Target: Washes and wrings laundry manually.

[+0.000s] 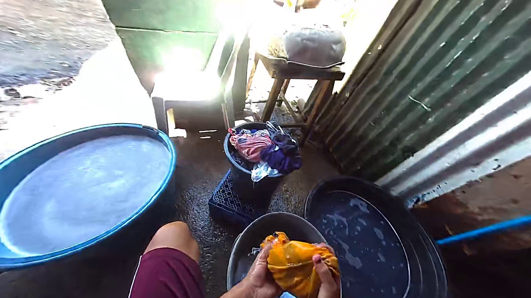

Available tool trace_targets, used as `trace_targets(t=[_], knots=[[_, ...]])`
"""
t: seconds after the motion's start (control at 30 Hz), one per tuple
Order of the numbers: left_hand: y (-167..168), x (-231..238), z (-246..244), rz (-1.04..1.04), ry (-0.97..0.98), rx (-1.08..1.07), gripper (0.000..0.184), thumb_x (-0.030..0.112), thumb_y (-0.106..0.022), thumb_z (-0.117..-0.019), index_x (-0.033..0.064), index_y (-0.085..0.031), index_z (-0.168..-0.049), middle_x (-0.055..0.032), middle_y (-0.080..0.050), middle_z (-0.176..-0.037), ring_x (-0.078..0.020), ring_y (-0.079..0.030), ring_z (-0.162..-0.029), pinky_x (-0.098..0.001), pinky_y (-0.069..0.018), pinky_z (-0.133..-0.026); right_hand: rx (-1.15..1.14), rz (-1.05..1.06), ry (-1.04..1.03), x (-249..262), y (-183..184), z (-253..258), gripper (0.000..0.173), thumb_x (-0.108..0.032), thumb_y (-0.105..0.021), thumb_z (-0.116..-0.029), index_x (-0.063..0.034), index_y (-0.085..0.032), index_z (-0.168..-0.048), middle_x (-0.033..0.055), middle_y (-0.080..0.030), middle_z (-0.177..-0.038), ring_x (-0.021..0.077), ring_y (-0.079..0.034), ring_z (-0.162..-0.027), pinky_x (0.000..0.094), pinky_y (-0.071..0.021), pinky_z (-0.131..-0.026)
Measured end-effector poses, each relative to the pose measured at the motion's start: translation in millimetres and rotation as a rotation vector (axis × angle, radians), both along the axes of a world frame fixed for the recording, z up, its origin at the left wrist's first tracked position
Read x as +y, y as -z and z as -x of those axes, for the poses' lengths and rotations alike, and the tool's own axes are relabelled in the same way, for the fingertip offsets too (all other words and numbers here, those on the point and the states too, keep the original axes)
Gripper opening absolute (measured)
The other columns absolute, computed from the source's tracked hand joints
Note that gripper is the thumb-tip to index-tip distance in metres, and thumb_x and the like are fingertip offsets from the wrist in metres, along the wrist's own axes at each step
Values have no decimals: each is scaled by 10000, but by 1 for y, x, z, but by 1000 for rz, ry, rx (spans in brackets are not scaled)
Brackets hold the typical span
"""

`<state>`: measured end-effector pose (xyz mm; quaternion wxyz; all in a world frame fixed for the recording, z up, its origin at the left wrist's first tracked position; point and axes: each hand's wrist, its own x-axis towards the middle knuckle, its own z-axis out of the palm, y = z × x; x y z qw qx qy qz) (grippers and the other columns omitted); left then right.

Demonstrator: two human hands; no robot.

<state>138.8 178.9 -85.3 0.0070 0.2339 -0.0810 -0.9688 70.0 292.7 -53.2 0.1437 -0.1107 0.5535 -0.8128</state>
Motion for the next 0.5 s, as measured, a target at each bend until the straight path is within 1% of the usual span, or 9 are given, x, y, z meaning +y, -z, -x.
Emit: trace_targets(t=[0.07, 0.13, 0.2, 0.27, 0.33, 0.4, 0.43, 0.47, 0.5], knots=[[-4, -2, 3, 104, -41, -65, 456, 425, -311, -1089, 92, -623, -1108, -119, -718, -974, -251, -699, -926, -458, -582, -830, -167, -37, 123, -3, 0, 0, 280, -256, -611, -915, -105, -576, -1148, -23, -710, -919, 80, -714, -854, 310, -628, -774], [-9, -4, 3, 310, -76, -60, 304, 285, -383, -1090, 78, -594, -1162, -88, -709, -971, -204, -691, -923, -416, -576, -844, -265, -64, 124, -8, -2, 2, 200, -250, -435, -1037, -122, -579, -1091, -45, -709, -859, 62, -716, -815, 312, -631, -741], [-11, -7, 0, 608, -115, 22, 299, 195, -526, -999, 27, -565, -1243, -71, -707, -1033, -154, -686, -967, -374, -577, -882, -318, -36, 56, -9, 2, 4, 281, -277, -326, -1071, -162, -578, -1032, -79, -700, -824, 35, -705, -805, 294, -623, -747], [-12, -10, 0, 911, -176, 125, 417, 154, -670, -863, -44, -598, -1223, -90, -676, -1122, -130, -653, -1048, -332, -547, -950, -361, 16, -16, -7, 11, 11, 358, -290, -260, -1087, -170, -583, -988, -76, -702, -806, 38, -705, -801, 295, -620, -756], [-19, -13, 0, 1193, -252, 263, 491, 112, -743, -816, -94, -626, -1246, -180, -663, -1231, -186, -634, -1148, -350, -507, -1033, -419, 75, -120, -6, 16, 17, 427, -327, -233, -1086, -189, -613, -948, -66, -736, -820, 54, -723, -818, 307, -626, -761], [-31, -16, 0, 1439, -224, 416, 768, 66, -762, -795, -95, -445, -1476, -270, -575, -1393, -286, -591, -1269, -426, -452, -1117, -476, 139, -254, -3, 19, 24, 412, -367, -298, -1053, -200, -657, -940, -43, -757, -877, 79, -730, -873, 325, -623, -793], [-38, -17, 1, 1559, -218, 480, 849, 62, -789, -782, -97, -390, -1514, -288, -587, -1377, -323, -608, -1258, -464, -457, -1117, -487, 158, -308, -2, 18, 26, 380, -364, -364, -1035, -187, -684, -932, -21, -762, -879, 93, -735, -866, 331, -625, -780], [-45, -16, 2, 1670, -228, 542, 815, 58, -804, -777, -103, -437, -1487, -280, -626, -1339, -348, -625, -1249, -498, -444, -1134, -463, 157, -373, -1, 12, 27, 340, -328, -390, -1036, -174, -679, -941, -20, -756, -881, 88, -730, -857, 317, -618, -768], [-50, -14, 3, 1778, -253, 608, 689, 68, -806, -785, -93, -553, -1405, -251, -673, -1290, -354, -641, -1238, -523, -403, -1163, -423, 133, -434, -2, 2, 26, 290, -314, -435, -1014, -181, -677, -925, -44, -760, -854, 57, -733, -813, 272, -619, -723]])
